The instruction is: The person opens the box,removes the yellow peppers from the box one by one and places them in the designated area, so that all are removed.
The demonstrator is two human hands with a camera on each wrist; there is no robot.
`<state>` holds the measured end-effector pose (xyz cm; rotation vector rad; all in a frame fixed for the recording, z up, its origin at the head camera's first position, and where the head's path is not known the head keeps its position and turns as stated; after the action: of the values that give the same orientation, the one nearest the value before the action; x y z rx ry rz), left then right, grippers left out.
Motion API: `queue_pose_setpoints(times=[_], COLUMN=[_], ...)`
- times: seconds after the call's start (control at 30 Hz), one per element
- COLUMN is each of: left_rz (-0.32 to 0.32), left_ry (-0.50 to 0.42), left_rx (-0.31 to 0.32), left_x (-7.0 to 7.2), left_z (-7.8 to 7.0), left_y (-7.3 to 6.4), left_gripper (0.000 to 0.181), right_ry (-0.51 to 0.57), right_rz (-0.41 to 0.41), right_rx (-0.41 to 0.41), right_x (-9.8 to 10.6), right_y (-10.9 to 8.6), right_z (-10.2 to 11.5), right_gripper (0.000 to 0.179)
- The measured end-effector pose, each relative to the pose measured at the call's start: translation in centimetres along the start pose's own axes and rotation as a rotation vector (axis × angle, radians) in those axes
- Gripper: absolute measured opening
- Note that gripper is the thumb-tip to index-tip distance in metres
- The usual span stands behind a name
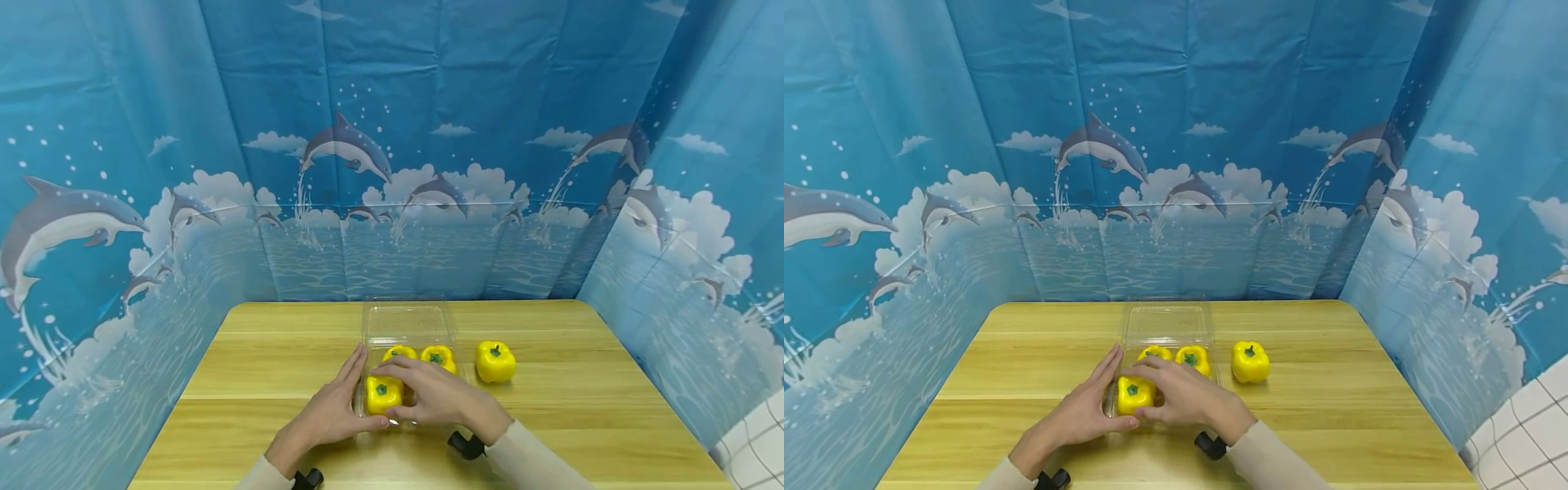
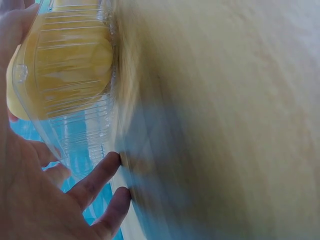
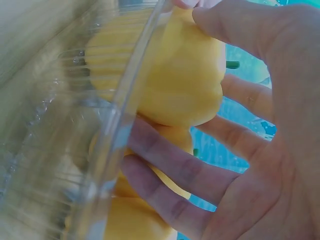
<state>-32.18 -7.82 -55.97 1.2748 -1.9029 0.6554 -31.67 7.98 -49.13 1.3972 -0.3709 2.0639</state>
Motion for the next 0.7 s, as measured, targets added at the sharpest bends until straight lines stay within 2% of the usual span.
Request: queue_pose_setpoints(times=[0.27, 0.7], left_rz=[-0.005, -0.019], left_ry=[0.007, 0.014], left_rx=[-0.003, -0.013], left_x=[0.06, 0.09], left_z=[-0.13, -0.08], left_y=[-0.06, 0.0], left_gripper=[0.137, 0.137], right_ry=[0.007, -0.011], right_rz=[0.018, -0.006], right_rx=[-0.019, -0.049], right_x=[-0.41, -0.52], right_y=[0.12, 0.21], right_z=[-0.07, -0.23], right_gripper=[0.072, 0.074])
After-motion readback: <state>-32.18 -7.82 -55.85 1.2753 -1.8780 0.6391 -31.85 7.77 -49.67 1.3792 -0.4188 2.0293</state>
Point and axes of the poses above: each hand's wrist, its own y-axis towards the middle knuckle, its own x-axis out of the back of the hand, z = x × y, the point moved 10 cm from there along y, towards the middle knuckle, and after that the axes turned 1 degree about y, right-handed, at the moved point
